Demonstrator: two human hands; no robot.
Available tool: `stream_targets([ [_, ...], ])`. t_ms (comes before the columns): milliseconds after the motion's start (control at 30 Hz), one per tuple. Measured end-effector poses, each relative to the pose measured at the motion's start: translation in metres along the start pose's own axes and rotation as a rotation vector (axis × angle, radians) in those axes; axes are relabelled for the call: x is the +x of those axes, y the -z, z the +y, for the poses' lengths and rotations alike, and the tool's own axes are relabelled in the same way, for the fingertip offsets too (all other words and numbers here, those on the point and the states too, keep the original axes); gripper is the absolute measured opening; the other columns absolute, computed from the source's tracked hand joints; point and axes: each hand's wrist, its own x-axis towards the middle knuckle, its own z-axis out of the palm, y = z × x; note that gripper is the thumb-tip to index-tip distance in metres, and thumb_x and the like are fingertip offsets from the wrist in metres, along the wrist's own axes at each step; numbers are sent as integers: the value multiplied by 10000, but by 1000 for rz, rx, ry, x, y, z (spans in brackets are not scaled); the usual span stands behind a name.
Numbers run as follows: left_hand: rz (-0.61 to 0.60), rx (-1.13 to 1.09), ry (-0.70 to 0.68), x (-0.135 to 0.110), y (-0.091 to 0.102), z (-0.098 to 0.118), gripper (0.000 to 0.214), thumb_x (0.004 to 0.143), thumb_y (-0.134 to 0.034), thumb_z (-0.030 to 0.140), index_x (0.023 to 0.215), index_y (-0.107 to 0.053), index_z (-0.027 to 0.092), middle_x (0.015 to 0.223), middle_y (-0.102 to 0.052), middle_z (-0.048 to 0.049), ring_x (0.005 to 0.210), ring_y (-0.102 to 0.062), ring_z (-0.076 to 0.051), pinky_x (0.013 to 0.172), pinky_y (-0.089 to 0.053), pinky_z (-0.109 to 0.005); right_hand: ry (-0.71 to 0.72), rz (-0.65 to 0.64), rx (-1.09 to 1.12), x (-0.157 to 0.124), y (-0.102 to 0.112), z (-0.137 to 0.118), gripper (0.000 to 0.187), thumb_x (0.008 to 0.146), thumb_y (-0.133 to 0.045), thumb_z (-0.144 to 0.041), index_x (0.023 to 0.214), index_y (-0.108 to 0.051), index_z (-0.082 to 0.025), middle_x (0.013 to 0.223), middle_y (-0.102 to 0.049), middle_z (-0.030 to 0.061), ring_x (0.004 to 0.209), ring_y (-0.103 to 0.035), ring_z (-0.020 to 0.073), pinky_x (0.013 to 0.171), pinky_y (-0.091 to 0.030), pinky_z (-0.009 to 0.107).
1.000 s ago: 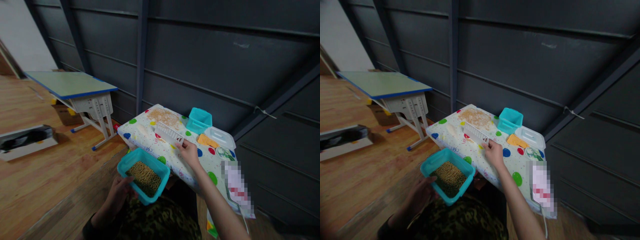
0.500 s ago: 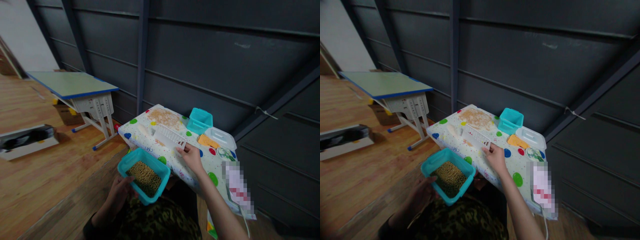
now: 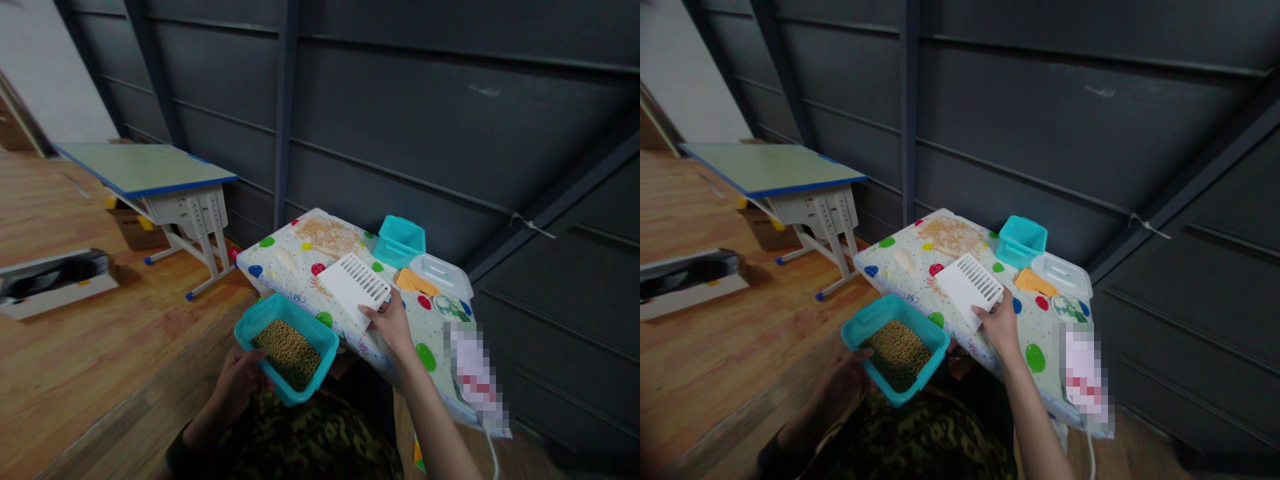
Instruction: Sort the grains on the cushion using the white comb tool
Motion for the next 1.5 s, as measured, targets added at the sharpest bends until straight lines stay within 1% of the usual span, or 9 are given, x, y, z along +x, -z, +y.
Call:
stream_targets([
  [67,0,6,-5,-1,-1,2,455,600,-861,513,354,-618,219,339,-623,-71,264,-570,-166,289,-390,-230,0,-15,22,-1,0,0,1108,593,-926,-379,1585,-458,-218,1341,-782,202,1096,-788,378,891,-671,530],
  [167,4,-14,-5,-1,-2,3,487,598,-871,496,323,-562,239,336,-625,-71,265,-580,-176,280,-387,-232,-33,-59,19,-7,-2,0,1242,626,-926,-361,1707,-327,-238,1308,-792,192,1072,-789,390,859,-671,538],
  [333,-31,-28,-18,1,1,1,525,628,-876,502,323,-536,244,338,-624,-60,277,-591,-176,296,-387,-231,-39,-106,43,-22,-3,-1,1185,683,-921,-406,1706,-340,-261,1219,-819,161,1012,-801,374,807,-670,506],
  [467,-28,-20,-18,2,5,-2,537,651,-877,523,351,-529,247,353,-633,-49,279,-579,-167,315,-395,-240,-30,-111,81,-31,-1,-11,1122,649,-956,-429,1619,-419,-253,1237,-817,162,1008,-805,364,789,-675,470],
  [600,-30,0,-25,4,8,-3,505,681,-859,521,378,-573,235,352,-619,-38,285,-566,-158,339,-411,-247,-59,-161,137,-44,0,-17,1105,628,-990,-450,1561,-431,-250,1126,-840,123,928,-814,344,748,-679,444],
  [867,-3,-13,10,5,6,-2,501,610,-901,555,390,-579,242,355,-628,-44,282,-576,-171,314,-391,-248,-105,-194,203,-63,3,-12,1130,634,-1024,-471,1567,-414,-286,1067,-854,75,888,-829,330,763,-701,466],
  [1133,-6,-13,9,2,6,0,506,640,-882,538,370,-568,247,371,-640,-52,292,-577,-163,328,-397,-252,-106,-245,224,-64,6,-21,1100,633,-1038,-465,1549,-456,-283,1068,-865,84,895,-839,336,773,-708,480],
  [1333,-16,-3,8,4,6,1,509,624,-901,548,380,-577,240,339,-601,-31,270,-563,-167,314,-383,-250,-18,-82,202,-44,-2,-18,1129,628,-1018,-487,1578,-454,-256,1195,-839,148,1008,-825,369,839,-699,512],
  [1500,-23,-38,-46,4,7,0,516,660,-894,521,379,-565,241,355,-619,-43,299,-588,-170,332,-406,-254,-29,-131,182,-34,-6,-12,1067,653,-993,-474,1560,-469,-272,1212,-828,134,1019,-813,363,839,-691,510],
])
